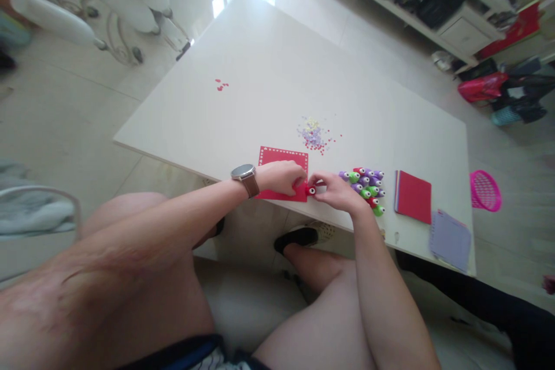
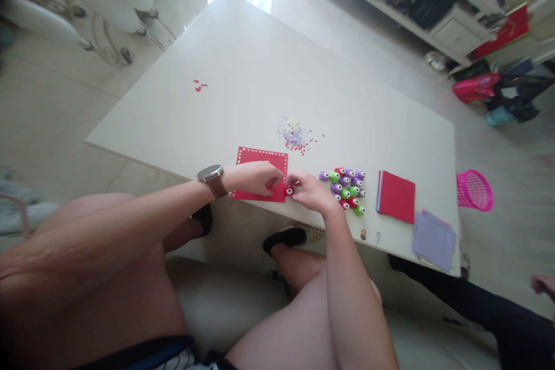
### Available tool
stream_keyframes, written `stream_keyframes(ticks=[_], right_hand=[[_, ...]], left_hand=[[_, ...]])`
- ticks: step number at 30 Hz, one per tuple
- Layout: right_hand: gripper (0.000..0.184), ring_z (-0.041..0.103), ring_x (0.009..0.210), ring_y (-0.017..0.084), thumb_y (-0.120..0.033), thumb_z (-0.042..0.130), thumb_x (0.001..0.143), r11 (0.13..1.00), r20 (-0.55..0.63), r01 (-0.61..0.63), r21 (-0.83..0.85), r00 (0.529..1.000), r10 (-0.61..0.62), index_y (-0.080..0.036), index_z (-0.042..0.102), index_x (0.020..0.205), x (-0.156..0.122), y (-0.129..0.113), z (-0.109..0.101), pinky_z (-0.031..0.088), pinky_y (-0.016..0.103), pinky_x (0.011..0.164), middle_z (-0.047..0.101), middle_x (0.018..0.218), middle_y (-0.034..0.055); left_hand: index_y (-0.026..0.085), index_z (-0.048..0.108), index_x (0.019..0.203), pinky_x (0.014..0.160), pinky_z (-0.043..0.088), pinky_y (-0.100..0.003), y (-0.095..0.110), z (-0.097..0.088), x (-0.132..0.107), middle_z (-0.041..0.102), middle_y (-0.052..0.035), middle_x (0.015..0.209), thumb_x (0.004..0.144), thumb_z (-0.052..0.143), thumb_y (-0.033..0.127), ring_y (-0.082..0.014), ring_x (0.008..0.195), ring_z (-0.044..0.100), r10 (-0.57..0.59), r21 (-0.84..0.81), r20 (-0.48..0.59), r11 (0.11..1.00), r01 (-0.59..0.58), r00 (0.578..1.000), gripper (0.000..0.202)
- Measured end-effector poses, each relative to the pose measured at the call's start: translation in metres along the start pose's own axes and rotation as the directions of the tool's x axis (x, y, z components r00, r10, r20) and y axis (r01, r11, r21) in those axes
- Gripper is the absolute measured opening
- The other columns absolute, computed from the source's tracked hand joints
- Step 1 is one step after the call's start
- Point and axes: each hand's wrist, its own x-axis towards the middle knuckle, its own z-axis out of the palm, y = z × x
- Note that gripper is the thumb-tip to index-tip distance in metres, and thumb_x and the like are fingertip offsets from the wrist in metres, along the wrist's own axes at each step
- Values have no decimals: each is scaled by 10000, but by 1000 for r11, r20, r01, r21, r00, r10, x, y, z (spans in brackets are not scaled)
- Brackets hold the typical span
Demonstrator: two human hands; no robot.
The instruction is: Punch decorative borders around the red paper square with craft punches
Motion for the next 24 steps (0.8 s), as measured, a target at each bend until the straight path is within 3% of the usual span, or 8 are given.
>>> stream_keyframes(ticks=[4, 7, 12, 24], right_hand=[[211, 676, 939, 213, -300, 790, 765, 995, -40, -94, -28, 995, 93, -211, 716, 941, -2, -2, -4, 538, 336, 863, 748, 1011, 41], [255, 688, 852, 210, -416, 771, 819, 980, -26, -197, 24, 980, 198, -202, 713, 945, -3, -3, -5, 538, 317, 757, 760, 930, 47], [221, 723, 822, 211, -407, 732, 863, 972, -10, -207, 110, 978, 210, -197, 701, 927, -3, -5, -3, 535, 303, 728, 785, 882, 52], [196, 709, 801, 200, -390, 711, 857, 988, -110, -120, 92, 985, 130, -197, 709, 886, 3, -6, 1, 533, 314, 749, 770, 863, 48]], left_hand=[[195, 725, 856, 577, 353, -294, -2, 1, 1, 745, -66, 864, 804, 718, 323, -204, 757, 655, -99, 53, -49, 993, 102, 994, 139], [195, 729, 877, 597, 372, -293, -5, 3, 2, 754, -77, 895, 817, 738, 360, -224, 800, 679, -132, 80, -44, 988, 135, 990, 175], [198, 733, 870, 612, 386, -295, -8, 7, 3, 755, -76, 877, 818, 743, 357, -231, 806, 688, -145, 91, -39, 985, 148, 989, 168], [207, 744, 899, 674, 431, -296, -12, 10, 6, 764, -72, 899, 804, 754, 382, -237, 845, 700, -143, 83, -35, 986, 146, 989, 200]])
